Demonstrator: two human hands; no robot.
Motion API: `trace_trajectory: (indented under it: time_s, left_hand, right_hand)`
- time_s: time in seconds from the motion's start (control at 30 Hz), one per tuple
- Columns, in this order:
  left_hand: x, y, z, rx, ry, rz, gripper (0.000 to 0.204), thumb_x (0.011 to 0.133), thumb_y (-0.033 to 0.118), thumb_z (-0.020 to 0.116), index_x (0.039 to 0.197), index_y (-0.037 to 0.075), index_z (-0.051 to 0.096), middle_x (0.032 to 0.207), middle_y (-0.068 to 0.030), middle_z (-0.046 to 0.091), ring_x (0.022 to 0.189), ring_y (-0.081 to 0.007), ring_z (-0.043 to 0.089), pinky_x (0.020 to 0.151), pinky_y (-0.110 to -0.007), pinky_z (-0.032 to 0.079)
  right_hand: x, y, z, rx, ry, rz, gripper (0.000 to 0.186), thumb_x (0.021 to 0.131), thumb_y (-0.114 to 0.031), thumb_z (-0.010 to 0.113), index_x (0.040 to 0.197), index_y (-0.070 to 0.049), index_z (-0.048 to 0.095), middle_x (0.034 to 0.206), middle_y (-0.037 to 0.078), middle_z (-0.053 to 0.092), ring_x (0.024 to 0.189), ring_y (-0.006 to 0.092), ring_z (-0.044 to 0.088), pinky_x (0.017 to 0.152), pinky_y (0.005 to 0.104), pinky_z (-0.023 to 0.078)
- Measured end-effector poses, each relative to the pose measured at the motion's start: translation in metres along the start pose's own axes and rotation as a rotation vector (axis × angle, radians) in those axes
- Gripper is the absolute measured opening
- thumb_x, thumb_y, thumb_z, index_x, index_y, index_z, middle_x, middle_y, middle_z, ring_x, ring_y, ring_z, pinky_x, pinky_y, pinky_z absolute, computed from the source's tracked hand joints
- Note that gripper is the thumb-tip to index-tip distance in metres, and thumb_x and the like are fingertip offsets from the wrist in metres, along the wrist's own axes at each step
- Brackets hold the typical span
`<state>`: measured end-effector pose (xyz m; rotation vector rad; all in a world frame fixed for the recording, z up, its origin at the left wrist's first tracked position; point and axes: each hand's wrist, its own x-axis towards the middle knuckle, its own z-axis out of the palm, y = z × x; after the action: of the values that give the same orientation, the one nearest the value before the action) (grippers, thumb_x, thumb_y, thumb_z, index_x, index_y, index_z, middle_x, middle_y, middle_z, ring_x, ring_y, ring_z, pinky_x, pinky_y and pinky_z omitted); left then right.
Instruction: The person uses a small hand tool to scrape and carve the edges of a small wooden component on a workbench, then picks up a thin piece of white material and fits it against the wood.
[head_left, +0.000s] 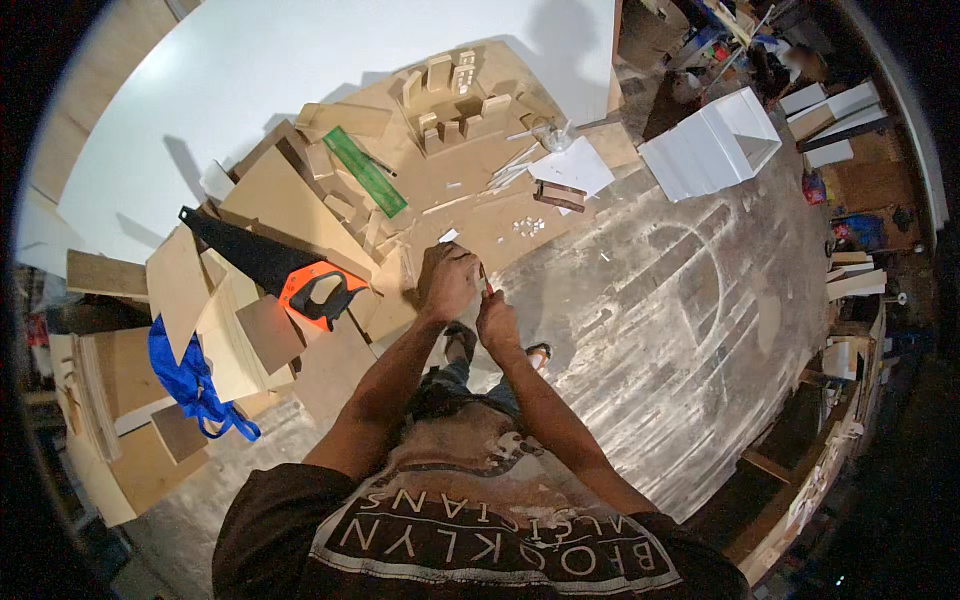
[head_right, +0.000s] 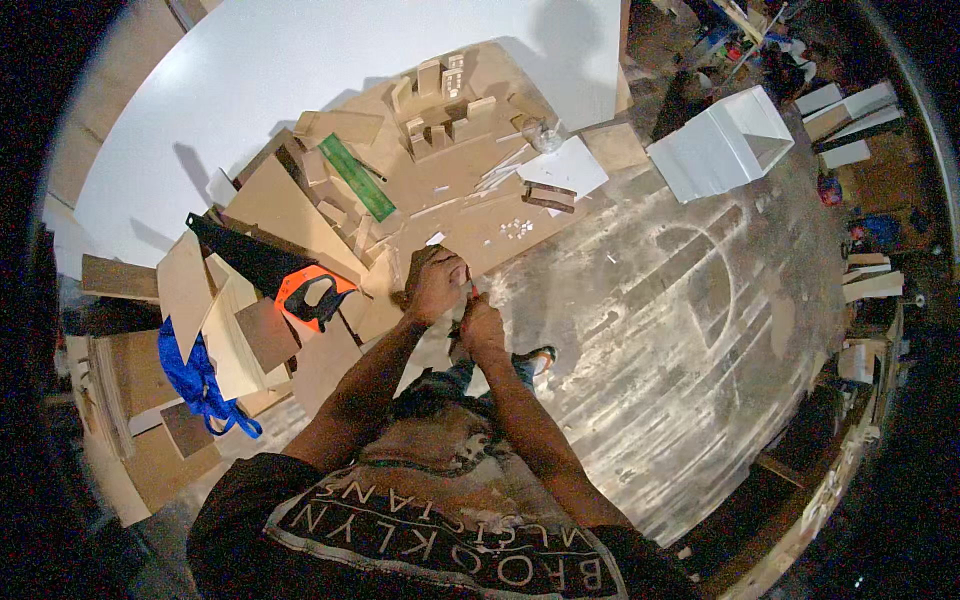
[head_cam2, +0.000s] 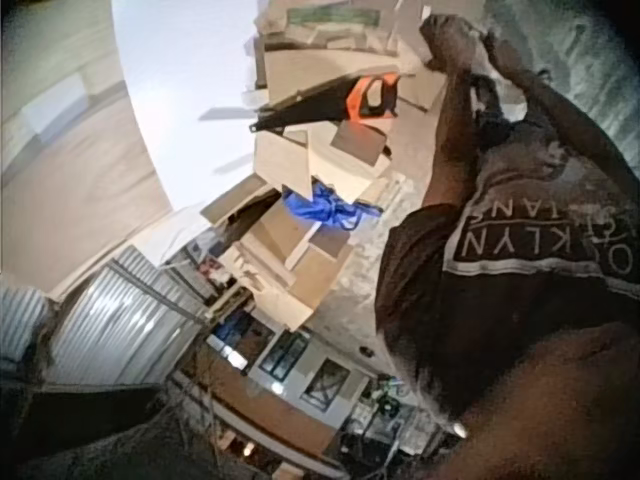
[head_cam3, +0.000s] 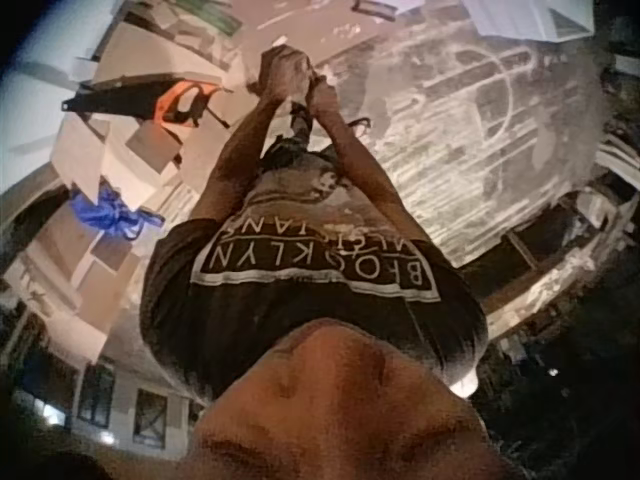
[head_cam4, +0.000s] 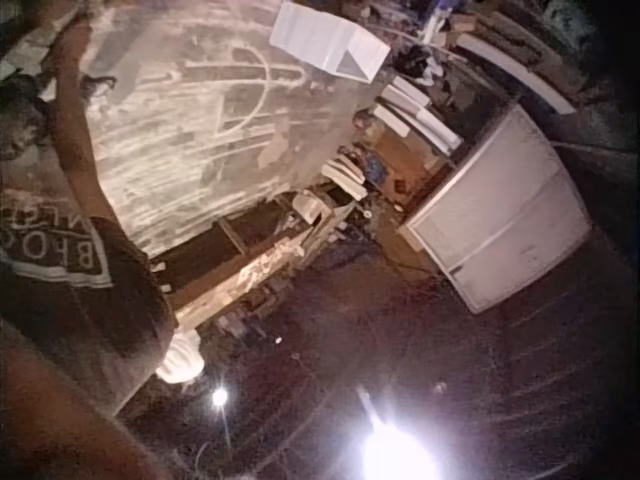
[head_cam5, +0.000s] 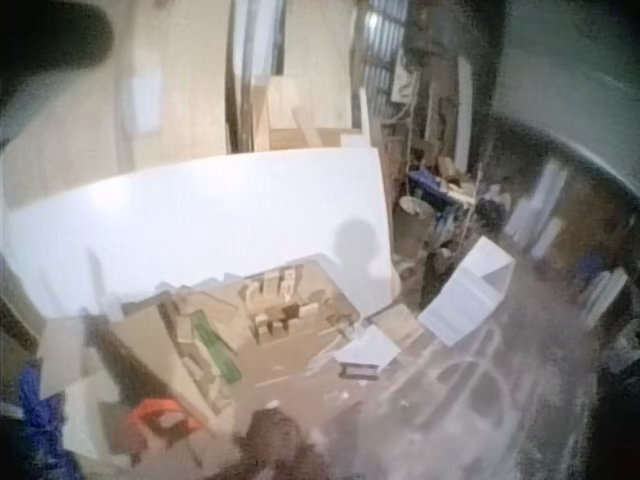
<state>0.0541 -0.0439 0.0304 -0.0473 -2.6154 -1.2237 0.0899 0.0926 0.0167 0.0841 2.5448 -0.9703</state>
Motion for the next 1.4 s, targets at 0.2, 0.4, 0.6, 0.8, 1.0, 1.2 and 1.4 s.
trace_trajectory:
  time_s: [0.2, 0.4, 0.6, 0.8, 1.0, 1.2, 1.4]
  left_hand:
    - [0.003, -0.020, 0.005, -0.012, -0.011, 0.046, 0.006, 0.080, 0.000, 0.063, 0.084, -0.001, 0.068, 0.085, -0.0186, 0.064, 0.087, -0.0357, 0.062, 0.079, -0.044, 0.049]
    - [0.011, -0.020, -0.019, -0.474, -0.169, -0.281, 0.021, 0.091, 0.010, 0.068, 0.108, -0.003, 0.070, 0.093, -0.0099, 0.070, 0.082, -0.0170, 0.066, 0.073, -0.029, 0.053]
    - [0.010, 0.028, -0.041, -0.685, -0.197, -0.380, 0.023, 0.092, 0.009, 0.068, 0.112, -0.002, 0.071, 0.093, -0.0033, 0.071, 0.078, -0.0094, 0.063, 0.069, -0.025, 0.052]
    - [0.003, 0.066, -0.053, -0.809, -0.223, -0.392, 0.019, 0.091, 0.009, 0.071, 0.106, -0.001, 0.072, 0.086, -0.0025, 0.070, 0.077, -0.0079, 0.062, 0.069, -0.024, 0.051]
    - [-0.006, 0.080, -0.055, -0.821, -0.207, -0.323, 0.017, 0.091, 0.008, 0.070, 0.104, -0.004, 0.071, 0.087, -0.0040, 0.070, 0.076, -0.0092, 0.064, 0.071, -0.025, 0.052]
    - [-0.013, 0.089, -0.055, -0.812, -0.234, -0.303, 0.017, 0.091, 0.008, 0.070, 0.103, -0.003, 0.071, 0.089, -0.0043, 0.071, 0.079, -0.0102, 0.065, 0.073, -0.025, 0.053]
    - [-0.016, 0.068, -0.032, -0.584, -0.350, -0.268, 0.013, 0.089, 0.007, 0.070, 0.098, -0.002, 0.069, 0.087, -0.0070, 0.071, 0.079, -0.0148, 0.067, 0.073, -0.030, 0.053]
  right_hand:
    - [-0.016, 0.011, -0.002, -0.075, -0.067, 0.013, 0.042, 0.103, -0.038, 0.044, 0.110, 0.003, 0.051, 0.093, 0.036, 0.064, 0.089, 0.0535, 0.063, 0.078, 0.0596, 0.050]
    - [-0.030, 0.045, -0.016, 0.096, 0.131, -0.254, 0.043, 0.102, -0.040, 0.050, 0.097, 0.002, 0.055, 0.073, 0.033, 0.060, 0.068, 0.0551, 0.059, 0.063, 0.0562, 0.048]
    - [-0.003, 0.048, -0.045, 0.594, 0.112, -0.250, 0.021, 0.095, -0.023, 0.065, 0.098, -0.008, 0.051, 0.063, -0.002, 0.048, 0.046, 0.0069, 0.045, 0.041, 0.0259, 0.038]
    - [-0.024, -0.023, -0.101, 0.990, -0.054, -0.022, 0.021, 0.094, -0.025, 0.068, 0.090, -0.006, 0.059, 0.060, -0.001, 0.050, 0.045, 0.0104, 0.047, 0.041, 0.0275, 0.038]
    - [-0.031, -0.047, -0.118, 1.211, -0.178, -0.081, 0.014, 0.094, -0.018, 0.066, 0.090, -0.006, 0.061, 0.060, 0.000, 0.052, 0.046, 0.0112, 0.048, 0.043, 0.0283, 0.039]
    - [-0.036, -0.042, -0.130, 1.197, -0.279, -0.047, 0.009, 0.093, -0.013, 0.064, 0.090, -0.005, 0.061, 0.060, 0.000, 0.053, 0.045, 0.0113, 0.048, 0.043, 0.0279, 0.039]
    - [-0.037, -0.002, -0.125, 1.015, -0.279, 0.019, 0.011, 0.091, -0.014, 0.066, 0.090, -0.005, 0.060, 0.063, 0.000, 0.054, 0.046, 0.0111, 0.049, 0.044, 0.0280, 0.040]
